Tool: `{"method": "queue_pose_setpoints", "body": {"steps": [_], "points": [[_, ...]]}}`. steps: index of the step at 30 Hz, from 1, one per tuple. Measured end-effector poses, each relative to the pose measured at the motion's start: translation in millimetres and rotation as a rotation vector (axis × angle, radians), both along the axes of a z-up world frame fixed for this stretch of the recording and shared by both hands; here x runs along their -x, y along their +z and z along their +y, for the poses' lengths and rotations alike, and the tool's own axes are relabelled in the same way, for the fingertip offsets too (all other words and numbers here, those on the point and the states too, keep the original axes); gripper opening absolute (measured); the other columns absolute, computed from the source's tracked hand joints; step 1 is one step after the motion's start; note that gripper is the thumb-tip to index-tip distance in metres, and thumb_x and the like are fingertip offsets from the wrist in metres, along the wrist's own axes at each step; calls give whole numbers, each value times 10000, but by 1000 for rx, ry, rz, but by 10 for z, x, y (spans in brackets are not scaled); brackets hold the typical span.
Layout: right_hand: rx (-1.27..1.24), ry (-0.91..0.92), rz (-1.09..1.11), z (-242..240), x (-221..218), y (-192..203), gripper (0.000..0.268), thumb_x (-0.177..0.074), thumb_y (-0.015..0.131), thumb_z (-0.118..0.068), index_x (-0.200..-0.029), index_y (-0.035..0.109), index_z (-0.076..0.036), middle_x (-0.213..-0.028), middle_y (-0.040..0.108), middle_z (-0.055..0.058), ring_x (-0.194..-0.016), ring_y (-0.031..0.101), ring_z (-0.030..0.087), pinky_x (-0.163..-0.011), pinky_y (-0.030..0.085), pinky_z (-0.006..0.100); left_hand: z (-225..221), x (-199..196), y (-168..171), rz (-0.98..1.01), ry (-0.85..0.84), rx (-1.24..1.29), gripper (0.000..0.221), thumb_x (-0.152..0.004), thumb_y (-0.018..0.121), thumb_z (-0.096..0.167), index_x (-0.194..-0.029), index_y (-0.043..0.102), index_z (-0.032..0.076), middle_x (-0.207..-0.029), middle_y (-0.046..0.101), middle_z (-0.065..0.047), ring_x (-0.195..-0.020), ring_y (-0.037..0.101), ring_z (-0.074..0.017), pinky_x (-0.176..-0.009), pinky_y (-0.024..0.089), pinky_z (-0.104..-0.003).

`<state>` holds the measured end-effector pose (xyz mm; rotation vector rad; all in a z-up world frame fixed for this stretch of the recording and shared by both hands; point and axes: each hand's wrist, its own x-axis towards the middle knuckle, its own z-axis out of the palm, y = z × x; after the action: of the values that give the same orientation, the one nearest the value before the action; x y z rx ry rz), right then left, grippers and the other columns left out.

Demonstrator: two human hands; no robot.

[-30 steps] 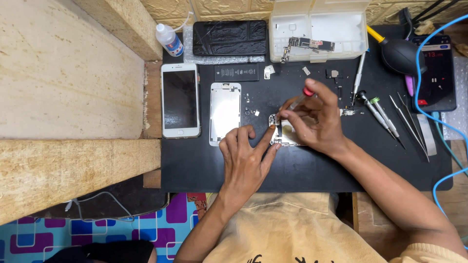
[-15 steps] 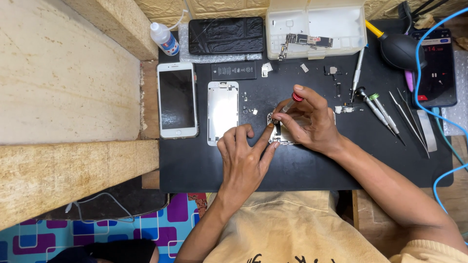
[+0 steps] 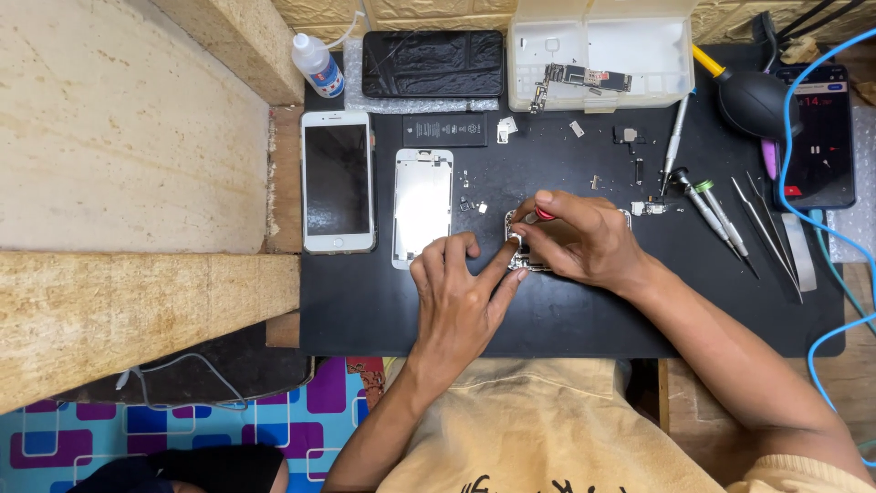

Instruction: Removing and manipulating small internal components of a disassembled smartphone using precision tools.

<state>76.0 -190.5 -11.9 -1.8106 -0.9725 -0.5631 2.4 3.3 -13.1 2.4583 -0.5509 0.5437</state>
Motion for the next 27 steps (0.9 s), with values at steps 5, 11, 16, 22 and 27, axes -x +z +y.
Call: {"method": "queue_pose_setpoints", "body": {"steps": [5, 11, 16, 22, 27], "points": [[4, 0, 5, 11, -12, 24, 524, -883, 754, 90, -1350, 524, 31, -893, 770, 202, -645, 729, 342, -578, 594, 406, 13, 3, 19, 13, -11, 29, 278, -1014, 608, 392, -1151, 738, 187, -999, 394, -63, -1008, 426, -355, -834, 307, -458], [12, -5, 3, 1, -31, 52, 510, -889, 751, 65, -1348, 534, 14, -911, 770, 198, -659, 723, 362, -573, 584, 431, 15, 0, 66, 20, -3, 33, 304, -1007, 628, 394, -1174, 736, 164, -1013, 399, -68, -1020, 420, -361, -842, 318, -472], [-1, -39, 33, 11, -21, 197, 497, -854, 783, 72, -1299, 576, -6, -885, 755, 198, -658, 718, 400, -533, 569, 482, -18, -31, 99, 28, -28, -22, 330, -984, 666, 395, -1192, 743, 149, -1023, 431, -92, -1021, 444, -385, -812, 363, -509], [8, -33, -48, -1, -22, 138, 441, -867, 784, 38, -1280, 640, -14, -877, 756, 183, -676, 725, 376, -521, 579, 431, -39, -39, 36, -34, 38, -121, 289, -989, 641, 450, -1141, 741, 226, -1037, 427, -62, -1060, 441, -353, -828, 346, -486], [-11, -44, -71, 18, -14, 108, 444, -886, 768, 26, -1307, 641, -33, -881, 754, 164, -693, 726, 355, -522, 575, 413, -45, -34, 16, -53, 71, -143, 260, -983, 641, 465, -1134, 734, 274, -1043, 425, -30, -1068, 434, -320, -840, 345, -465]]}}
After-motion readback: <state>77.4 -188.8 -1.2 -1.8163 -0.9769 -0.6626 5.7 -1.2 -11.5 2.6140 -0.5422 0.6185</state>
